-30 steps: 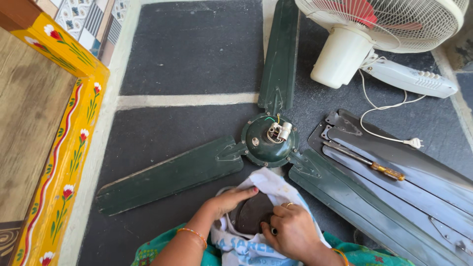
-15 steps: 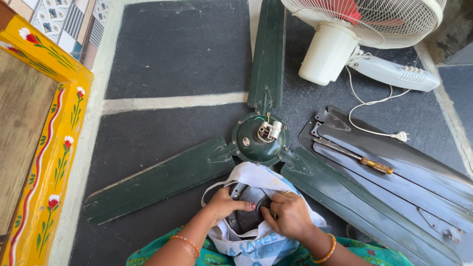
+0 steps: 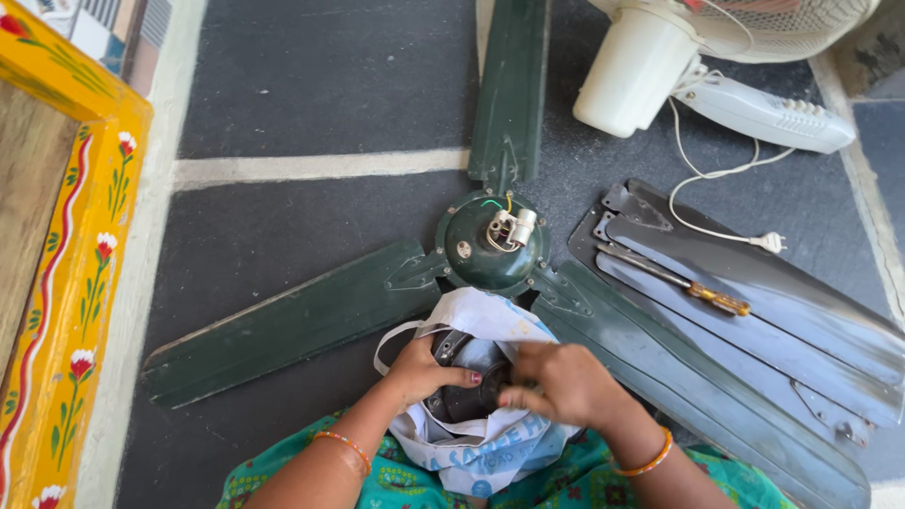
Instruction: The person removes the fan motor housing from a bag and places it on the floor. They then use a screwdriver to loosen and remove screws from the fan blade mounts, detaching one blade from the fan hub.
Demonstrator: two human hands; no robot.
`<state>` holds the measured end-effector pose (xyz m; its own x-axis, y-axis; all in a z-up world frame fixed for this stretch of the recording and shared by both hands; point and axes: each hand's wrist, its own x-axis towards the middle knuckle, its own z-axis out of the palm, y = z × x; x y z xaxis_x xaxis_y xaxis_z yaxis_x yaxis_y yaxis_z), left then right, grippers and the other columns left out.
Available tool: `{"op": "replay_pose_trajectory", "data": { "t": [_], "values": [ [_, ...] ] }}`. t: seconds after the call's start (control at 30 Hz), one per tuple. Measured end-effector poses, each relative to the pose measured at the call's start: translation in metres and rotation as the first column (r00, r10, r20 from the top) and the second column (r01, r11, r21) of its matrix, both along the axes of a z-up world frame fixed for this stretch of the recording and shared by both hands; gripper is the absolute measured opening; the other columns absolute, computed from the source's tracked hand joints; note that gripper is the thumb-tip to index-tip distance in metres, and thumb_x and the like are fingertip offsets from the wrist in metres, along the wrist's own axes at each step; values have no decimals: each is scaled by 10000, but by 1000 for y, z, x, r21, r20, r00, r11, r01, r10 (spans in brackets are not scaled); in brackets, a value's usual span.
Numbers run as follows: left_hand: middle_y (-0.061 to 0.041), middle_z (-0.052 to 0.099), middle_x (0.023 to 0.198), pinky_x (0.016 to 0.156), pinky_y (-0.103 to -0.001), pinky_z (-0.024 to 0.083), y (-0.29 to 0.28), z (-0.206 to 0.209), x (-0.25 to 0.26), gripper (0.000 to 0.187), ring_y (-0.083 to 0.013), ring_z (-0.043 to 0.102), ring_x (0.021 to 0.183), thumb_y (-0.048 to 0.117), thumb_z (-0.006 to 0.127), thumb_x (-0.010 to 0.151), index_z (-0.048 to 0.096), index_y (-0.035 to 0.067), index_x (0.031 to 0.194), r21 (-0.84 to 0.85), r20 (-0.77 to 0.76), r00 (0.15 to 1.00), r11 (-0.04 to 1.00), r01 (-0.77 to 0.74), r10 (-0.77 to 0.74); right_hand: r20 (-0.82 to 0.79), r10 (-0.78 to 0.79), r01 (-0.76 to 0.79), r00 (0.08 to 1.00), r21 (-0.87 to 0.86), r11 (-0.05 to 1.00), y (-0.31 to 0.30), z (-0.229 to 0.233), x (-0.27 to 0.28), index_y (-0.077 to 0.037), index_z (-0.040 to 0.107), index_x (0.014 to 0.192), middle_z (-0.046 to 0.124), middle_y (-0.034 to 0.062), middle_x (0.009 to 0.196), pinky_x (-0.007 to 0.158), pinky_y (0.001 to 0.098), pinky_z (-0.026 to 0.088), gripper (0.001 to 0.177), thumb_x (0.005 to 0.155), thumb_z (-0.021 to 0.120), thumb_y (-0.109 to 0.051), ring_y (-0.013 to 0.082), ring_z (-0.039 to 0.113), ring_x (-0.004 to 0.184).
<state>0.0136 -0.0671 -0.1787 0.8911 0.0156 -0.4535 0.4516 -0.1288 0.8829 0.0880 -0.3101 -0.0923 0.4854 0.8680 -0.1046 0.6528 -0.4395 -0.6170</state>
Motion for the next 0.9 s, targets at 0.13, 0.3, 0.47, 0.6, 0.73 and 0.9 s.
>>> {"op": "replay_pose_trajectory", "data": {
  "t": [0.13, 0.3, 0.47, 0.6, 0.73, 0.9],
  "values": [
    [-72, 787, 1116, 958, -313, 543, -1, 12, 0, 832, -178, 738, 1046, 293, 969, 516, 678, 72, 1264, 128, 11, 996, 988, 88, -90, 68, -257, 249, 964, 108, 962, 3, 11, 0, -152, 654, 1264, 694, 112, 1137, 692, 466, 564, 441, 887, 648, -380, 369, 702, 863],
    [-93, 789, 1102, 944, -326, 557, -6, 30, -1, 854, -212, 755, 1034, 368, 974, 491, 680, 68, 1234, 243, 28, 982, 954, 176, -188, 44, -478, 477, 877, 30, 878, 0, -1, 2, -221, 588, 1370, 694, 97, 1107, 740, 459, 573, 493, 929, 588, -440, 353, 713, 907],
    [-131, 776, 1067, 960, -338, 555, -11, 41, 0, 876, -253, 752, 1027, 433, 984, 463, 689, 45, 1191, 408, 52, 946, 872, 272, -319, 48, -602, 602, 797, -141, 786, -14, -36, 13, -249, 648, 1291, 735, 123, 1068, 809, 514, 559, 426, 992, 494, -511, 390, 700, 957],
    [-135, 782, 1048, 978, -354, 527, -9, 39, 1, 874, -279, 743, 1028, 441, 974, 457, 703, 67, 1200, 432, 67, 932, 852, 295, -356, 61, -633, 614, 772, -330, 717, -25, -56, 23, -271, 662, 1267, 752, 182, 951, 871, 540, 546, 367, 1047, 444, -468, 415, 707, 950],
    [-93, 776, 1096, 958, -323, 531, 0, 27, -1, 875, -210, 737, 1044, 322, 954, 456, 670, 78, 1246, 201, 77, 973, 959, 199, -218, -42, -607, 499, 793, -526, 689, -28, -66, 21, -241, 522, 1388, 755, 206, 895, 856, 513, 562, 418, 975, 465, -257, 394, 757, 871],
    [-100, 798, 1103, 941, -326, 546, 1, 6, 1, 664, -194, 732, 1011, 162, 908, 566, 720, 34, 1190, -111, -118, 991, 991, -75, 62, -55, -379, 253, 924, -656, 712, -23, -81, 7, -110, 515, 1380, 744, 188, 973, 819, 489, 595, 493, 889, 561, -129, 359, 732, 952]
  ]
}}
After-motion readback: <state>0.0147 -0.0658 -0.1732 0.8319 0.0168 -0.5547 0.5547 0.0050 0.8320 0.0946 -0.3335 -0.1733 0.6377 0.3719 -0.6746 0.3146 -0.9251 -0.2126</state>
